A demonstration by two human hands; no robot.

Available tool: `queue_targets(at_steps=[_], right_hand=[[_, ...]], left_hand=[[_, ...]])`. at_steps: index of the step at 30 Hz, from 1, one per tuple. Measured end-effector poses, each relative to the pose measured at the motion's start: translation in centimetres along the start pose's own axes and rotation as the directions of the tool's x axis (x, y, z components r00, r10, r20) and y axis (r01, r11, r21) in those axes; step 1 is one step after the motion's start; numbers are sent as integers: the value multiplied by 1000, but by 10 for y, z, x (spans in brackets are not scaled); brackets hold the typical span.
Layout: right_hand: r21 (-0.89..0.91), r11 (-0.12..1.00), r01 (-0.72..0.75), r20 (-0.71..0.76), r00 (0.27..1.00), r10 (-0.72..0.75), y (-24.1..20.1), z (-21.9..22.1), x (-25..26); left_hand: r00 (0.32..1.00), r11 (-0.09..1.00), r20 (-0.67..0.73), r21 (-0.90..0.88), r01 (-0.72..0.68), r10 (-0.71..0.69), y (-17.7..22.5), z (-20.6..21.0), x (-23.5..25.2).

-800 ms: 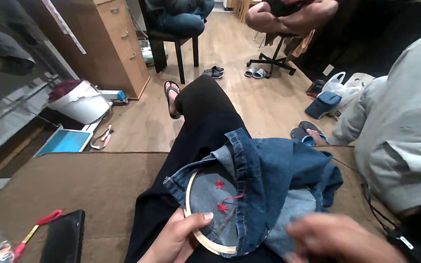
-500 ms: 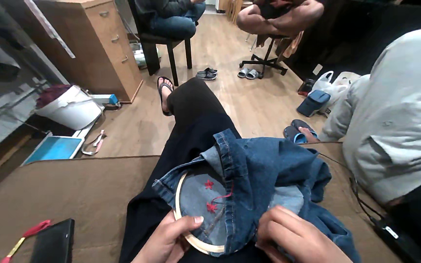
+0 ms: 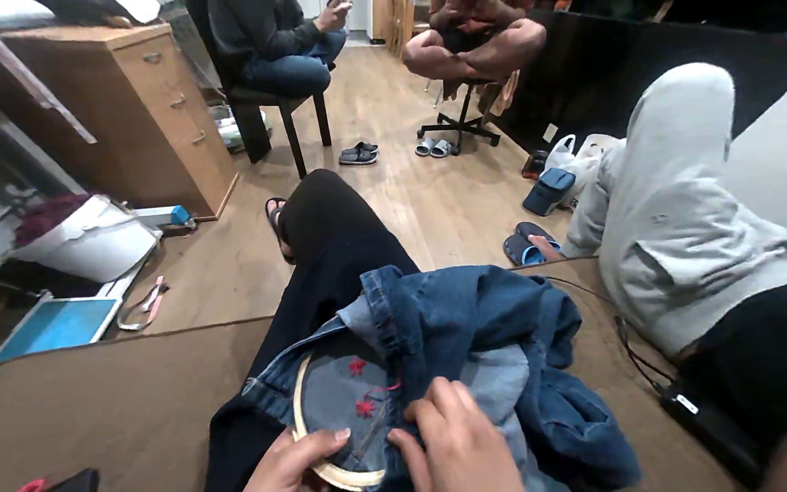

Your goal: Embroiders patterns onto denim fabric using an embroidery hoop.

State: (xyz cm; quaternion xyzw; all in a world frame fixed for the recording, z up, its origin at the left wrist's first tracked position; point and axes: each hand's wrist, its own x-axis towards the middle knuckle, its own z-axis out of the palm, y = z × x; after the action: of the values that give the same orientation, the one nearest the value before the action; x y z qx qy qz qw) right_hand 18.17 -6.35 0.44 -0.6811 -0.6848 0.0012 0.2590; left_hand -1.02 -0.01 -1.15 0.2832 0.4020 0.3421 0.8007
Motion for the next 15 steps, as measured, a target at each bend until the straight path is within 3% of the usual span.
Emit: queue_targets(at_steps=[10, 15], right_hand=[[89, 994, -69, -2, 998, 69, 3, 5, 3], [114, 991, -68, -35, 997, 73, 2, 8, 2]], left_hand=[[997, 998, 59, 56, -42, 39, -1, -3, 3], [998, 999, 40, -5, -41, 41, 2, 3, -4]])
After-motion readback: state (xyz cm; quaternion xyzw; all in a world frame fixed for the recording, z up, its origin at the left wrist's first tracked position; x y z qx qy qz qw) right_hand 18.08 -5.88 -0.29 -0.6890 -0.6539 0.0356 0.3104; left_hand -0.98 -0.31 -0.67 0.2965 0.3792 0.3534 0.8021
